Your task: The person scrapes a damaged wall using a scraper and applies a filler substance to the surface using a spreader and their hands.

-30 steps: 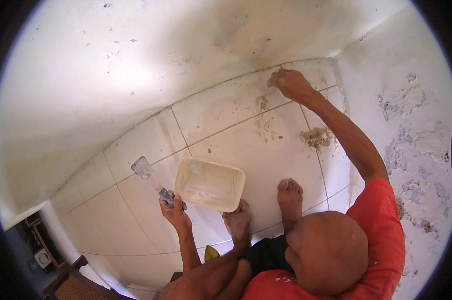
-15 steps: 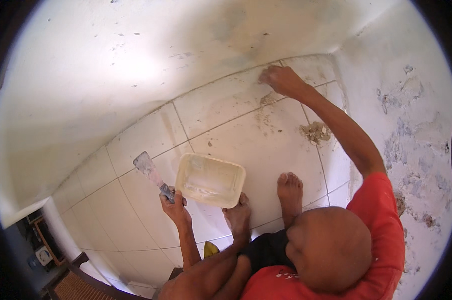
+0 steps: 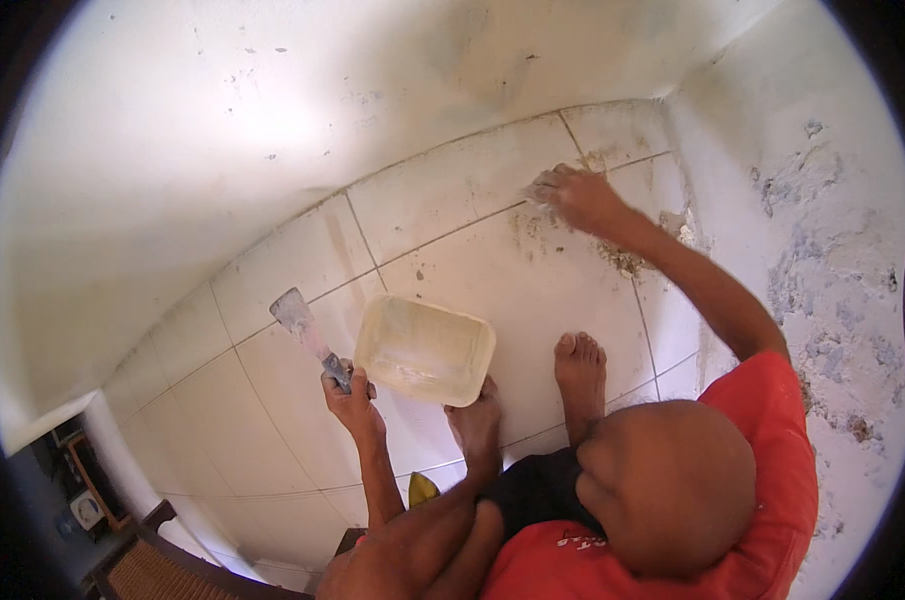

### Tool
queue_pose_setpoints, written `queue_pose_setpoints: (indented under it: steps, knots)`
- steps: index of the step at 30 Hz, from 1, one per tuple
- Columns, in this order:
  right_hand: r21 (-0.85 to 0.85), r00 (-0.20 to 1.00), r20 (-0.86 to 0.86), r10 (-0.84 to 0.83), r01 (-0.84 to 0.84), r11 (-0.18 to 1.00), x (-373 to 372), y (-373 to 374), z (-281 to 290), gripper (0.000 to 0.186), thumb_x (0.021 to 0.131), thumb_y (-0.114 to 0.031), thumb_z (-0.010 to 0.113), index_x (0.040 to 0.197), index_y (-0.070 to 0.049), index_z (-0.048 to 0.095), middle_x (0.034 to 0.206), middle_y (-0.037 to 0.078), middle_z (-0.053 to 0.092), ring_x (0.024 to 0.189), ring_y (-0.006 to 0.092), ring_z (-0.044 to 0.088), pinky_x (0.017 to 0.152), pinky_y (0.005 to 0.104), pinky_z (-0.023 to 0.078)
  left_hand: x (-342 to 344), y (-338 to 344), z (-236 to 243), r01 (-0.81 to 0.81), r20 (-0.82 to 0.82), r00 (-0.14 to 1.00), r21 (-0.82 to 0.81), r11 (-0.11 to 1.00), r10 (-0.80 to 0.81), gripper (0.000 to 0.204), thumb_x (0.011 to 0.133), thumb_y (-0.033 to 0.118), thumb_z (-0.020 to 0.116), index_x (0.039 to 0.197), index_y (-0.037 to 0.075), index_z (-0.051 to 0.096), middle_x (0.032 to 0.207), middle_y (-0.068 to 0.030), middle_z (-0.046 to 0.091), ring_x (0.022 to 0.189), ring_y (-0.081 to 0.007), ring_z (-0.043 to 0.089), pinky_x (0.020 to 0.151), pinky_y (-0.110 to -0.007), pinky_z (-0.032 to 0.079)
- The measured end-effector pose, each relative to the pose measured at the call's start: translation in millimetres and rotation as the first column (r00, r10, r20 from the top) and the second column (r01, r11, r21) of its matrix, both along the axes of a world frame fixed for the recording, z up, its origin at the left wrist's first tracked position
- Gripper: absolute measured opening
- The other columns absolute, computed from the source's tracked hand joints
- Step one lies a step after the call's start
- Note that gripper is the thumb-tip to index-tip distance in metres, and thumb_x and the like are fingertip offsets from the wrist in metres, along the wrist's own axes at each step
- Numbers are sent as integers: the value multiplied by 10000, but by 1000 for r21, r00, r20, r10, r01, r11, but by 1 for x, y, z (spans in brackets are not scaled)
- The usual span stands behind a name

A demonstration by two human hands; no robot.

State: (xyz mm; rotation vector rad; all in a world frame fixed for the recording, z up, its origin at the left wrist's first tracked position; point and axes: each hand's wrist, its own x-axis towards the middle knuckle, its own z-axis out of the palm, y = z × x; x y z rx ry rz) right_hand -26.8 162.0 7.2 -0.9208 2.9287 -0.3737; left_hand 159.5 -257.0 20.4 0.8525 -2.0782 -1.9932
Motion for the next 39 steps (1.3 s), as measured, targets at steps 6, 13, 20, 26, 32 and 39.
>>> queue_pose_setpoints:
  steps: [6, 13, 20, 26, 32, 39]
  knots:
    - [-236, 962, -87, -259, 233, 943, 37, -156, -37, 401, 894, -168, 525, 1262, -8, 532, 1229, 192, 557, 1084, 344, 564, 823, 485, 523, 1, -3, -5, -20, 17, 1000, 2, 1000, 20, 203, 862, 2, 608, 1031, 62, 514, 962, -14, 542, 635, -68, 463, 504, -225, 371]
    - [64, 805, 3, -593, 592, 804, -34, -139, -66, 411, 906, -142, 537, 1288, 11, 525, 1298, 202, 526, 1134, 354, 547, 890, 502, 505, 5, -8, -2, -53, 19, 998, 16, 998, 52, 221, 860, -3, 610, 1045, 63, 509, 979, -12, 545, 640, -67, 465, 499, -227, 371]
    - [79, 845, -102, -524, 532, 843, -22, -178, -73, 342, 869, -96, 553, 1191, 17, 568, 1216, 234, 552, 1121, 421, 548, 853, 552, 519, -2, -4, -4, -24, 11, 1000, 22, 999, 24, 243, 851, 9, 619, 1064, 56, 512, 972, -14, 539, 647, -70, 465, 501, -224, 369]
    - [-6, 782, -52, -621, 621, 784, -28, -185, -70, 295, 853, -39, 570, 1127, 67, 550, 1121, 228, 550, 1080, 382, 562, 789, 433, 576, -5, 2, -6, -15, 12, 1000, 10, 1000, 15, 235, 853, 10, 619, 1056, 56, 510, 942, -5, 527, 646, -69, 461, 508, -231, 376]
    - [10, 766, -21, -643, 643, 766, -48, -146, -55, 374, 837, -27, 579, 1194, 77, 553, 1144, 231, 548, 1052, 410, 567, 788, 446, 569, 3, 0, -1, 25, 0, 1000, 36, 999, -25, 239, 852, 19, 639, 1048, 64, 510, 950, -3, 537, 649, -65, 466, 504, -222, 371]
    - [-22, 776, -99, -623, 624, 781, -57, -131, -61, 376, 829, -25, 575, 1186, 91, 552, 1166, 262, 559, 1087, 418, 570, 788, 431, 575, 1, -10, -3, -14, -19, 1000, 35, 999, 15, 226, 858, 6, 625, 1044, 47, 503, 947, -15, 536, 648, -70, 472, 508, -224, 377]
